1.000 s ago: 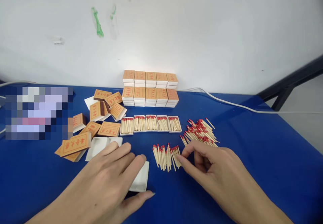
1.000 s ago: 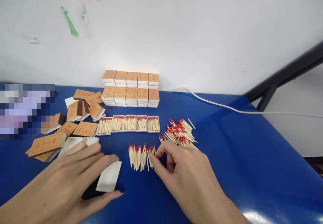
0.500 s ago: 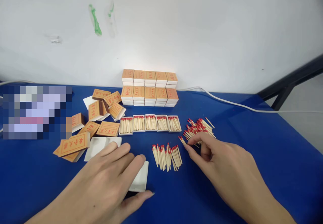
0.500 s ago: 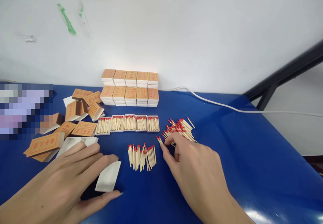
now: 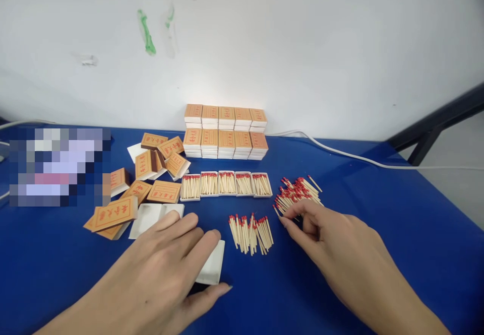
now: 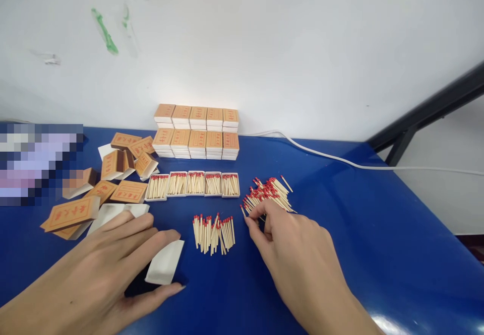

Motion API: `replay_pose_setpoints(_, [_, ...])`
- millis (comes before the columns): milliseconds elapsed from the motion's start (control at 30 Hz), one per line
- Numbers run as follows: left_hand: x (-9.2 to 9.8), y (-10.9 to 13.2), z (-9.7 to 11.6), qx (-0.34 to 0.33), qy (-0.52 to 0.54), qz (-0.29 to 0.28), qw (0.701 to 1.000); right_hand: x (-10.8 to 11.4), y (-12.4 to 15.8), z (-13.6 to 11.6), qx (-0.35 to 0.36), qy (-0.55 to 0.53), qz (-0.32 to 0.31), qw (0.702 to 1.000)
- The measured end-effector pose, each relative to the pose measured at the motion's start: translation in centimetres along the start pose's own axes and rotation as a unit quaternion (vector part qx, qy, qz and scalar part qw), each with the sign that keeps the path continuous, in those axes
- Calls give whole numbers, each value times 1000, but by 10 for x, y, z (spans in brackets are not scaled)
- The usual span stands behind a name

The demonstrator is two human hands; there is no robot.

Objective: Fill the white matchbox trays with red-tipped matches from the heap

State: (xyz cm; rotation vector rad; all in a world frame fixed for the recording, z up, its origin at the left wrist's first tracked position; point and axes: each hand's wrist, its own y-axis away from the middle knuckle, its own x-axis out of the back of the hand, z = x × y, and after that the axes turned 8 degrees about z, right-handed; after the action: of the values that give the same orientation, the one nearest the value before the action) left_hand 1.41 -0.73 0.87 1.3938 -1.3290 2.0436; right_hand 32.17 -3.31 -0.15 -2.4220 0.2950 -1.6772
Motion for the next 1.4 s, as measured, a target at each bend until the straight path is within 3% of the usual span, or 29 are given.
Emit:
replay_pose_setpoints(367, [-1, 2, 2, -1, -1, 4, 1000, 0, 0, -4, 17, 1, 29, 999])
replay_pose_setpoints(633, [0, 0, 0, 3, 4, 2, 1000, 2, 1, -18, 12, -68, -23, 997])
replay_pose_setpoints(833, [0, 2, 0, 0, 5, 0, 1000, 4, 1, -14, -3, -22, 65, 998])
replay_pose_setpoints(933, [0, 3, 0, 1, 6, -9, 1000, 0, 2, -9, 0, 31, 80, 996])
replay_pose_setpoints(1167, [0, 1, 0, -1, 8, -6, 1000, -3, 3, -5, 9, 66, 71, 995])
replay_pose_setpoints(1400, [0, 2, 1, -3, 2, -5, 1000, -1, 2, -14, -6, -25, 3, 1000])
